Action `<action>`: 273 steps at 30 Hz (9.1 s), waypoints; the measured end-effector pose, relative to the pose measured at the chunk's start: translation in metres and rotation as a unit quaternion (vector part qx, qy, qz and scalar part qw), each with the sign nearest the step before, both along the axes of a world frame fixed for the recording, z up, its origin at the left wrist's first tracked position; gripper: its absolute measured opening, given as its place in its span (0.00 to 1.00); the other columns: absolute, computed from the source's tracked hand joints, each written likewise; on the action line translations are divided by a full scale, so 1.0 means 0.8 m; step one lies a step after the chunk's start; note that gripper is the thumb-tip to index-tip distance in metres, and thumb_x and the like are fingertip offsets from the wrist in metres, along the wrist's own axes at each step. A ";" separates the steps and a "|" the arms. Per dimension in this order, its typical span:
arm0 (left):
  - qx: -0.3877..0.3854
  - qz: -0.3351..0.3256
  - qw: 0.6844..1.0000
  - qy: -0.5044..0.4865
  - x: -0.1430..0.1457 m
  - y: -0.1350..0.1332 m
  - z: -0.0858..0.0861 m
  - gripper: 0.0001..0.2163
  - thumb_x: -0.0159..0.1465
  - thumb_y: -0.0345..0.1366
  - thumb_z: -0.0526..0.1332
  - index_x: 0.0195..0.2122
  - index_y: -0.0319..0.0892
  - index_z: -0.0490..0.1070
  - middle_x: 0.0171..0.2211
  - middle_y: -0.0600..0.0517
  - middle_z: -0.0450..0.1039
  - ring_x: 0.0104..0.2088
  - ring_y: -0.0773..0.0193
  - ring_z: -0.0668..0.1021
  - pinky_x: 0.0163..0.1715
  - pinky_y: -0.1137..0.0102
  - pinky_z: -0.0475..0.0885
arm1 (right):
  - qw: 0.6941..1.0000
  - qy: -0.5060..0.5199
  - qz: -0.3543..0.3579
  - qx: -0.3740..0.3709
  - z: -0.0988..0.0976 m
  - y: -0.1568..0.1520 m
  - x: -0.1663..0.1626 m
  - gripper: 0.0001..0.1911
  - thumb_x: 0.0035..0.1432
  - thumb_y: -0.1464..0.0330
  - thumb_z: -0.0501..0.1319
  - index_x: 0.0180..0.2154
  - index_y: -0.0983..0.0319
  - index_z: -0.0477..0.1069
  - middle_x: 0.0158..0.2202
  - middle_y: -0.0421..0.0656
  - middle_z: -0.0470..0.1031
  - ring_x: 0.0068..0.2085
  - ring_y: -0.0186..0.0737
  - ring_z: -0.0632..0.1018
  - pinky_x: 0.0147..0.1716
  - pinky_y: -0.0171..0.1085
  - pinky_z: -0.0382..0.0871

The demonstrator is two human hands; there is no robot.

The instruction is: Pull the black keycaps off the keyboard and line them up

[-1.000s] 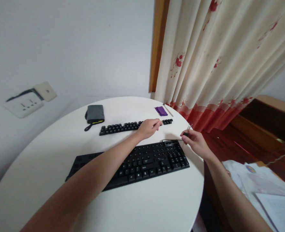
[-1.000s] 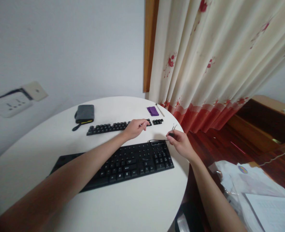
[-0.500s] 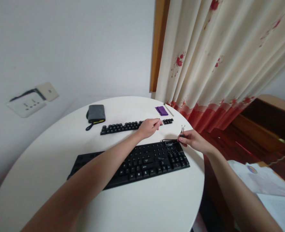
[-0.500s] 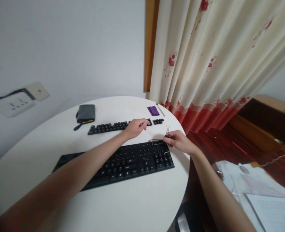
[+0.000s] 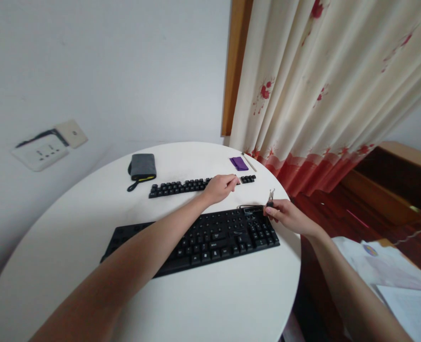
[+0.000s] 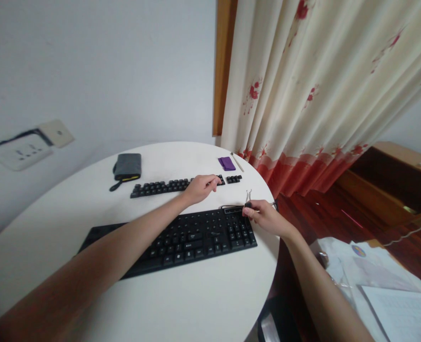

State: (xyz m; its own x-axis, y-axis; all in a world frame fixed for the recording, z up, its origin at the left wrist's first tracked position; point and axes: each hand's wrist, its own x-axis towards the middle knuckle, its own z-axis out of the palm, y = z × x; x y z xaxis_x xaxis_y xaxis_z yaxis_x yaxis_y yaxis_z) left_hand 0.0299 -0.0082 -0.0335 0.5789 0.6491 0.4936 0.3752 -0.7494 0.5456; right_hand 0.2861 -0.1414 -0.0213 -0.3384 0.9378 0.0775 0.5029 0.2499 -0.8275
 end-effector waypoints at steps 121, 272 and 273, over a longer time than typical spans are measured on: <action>0.044 -0.106 0.993 -0.030 0.011 0.002 -0.012 0.19 0.64 0.34 0.65 0.56 0.44 0.67 0.51 0.46 0.75 0.49 0.59 0.78 0.51 0.61 0.73 | 0.915 0.213 -0.270 0.213 -0.018 0.096 -0.098 0.23 0.62 0.49 0.59 0.32 0.63 0.74 0.30 0.45 0.79 0.30 0.40 0.79 0.30 0.38 0.77; -0.469 0.111 0.865 0.138 -0.261 -0.164 0.025 0.26 0.52 0.50 0.70 0.46 0.42 0.66 0.24 0.54 0.75 0.22 0.61 0.77 0.25 0.70 0.70 | 0.985 0.157 0.071 0.020 0.029 0.045 -0.236 0.18 0.61 0.55 0.61 0.33 0.64 0.79 0.32 0.46 0.80 0.32 0.40 0.78 0.36 0.39 0.73; -0.450 0.094 0.872 0.166 -0.250 -0.158 0.028 0.24 0.52 0.48 0.70 0.45 0.42 0.67 0.24 0.55 0.74 0.22 0.62 0.76 0.24 0.71 0.69 | 0.985 0.153 0.081 0.019 0.029 0.042 -0.242 0.18 0.61 0.55 0.61 0.34 0.64 0.79 0.31 0.45 0.79 0.31 0.39 0.77 0.34 0.39 0.72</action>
State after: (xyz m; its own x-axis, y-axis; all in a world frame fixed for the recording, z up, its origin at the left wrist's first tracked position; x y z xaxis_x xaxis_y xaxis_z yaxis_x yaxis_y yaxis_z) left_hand -0.1702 -0.1344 -0.0110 0.4347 0.7856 -0.4404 0.6950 0.0183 0.7187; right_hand 0.0926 -0.1077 0.0017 -0.4385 0.8682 0.2322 0.1832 0.3393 -0.9227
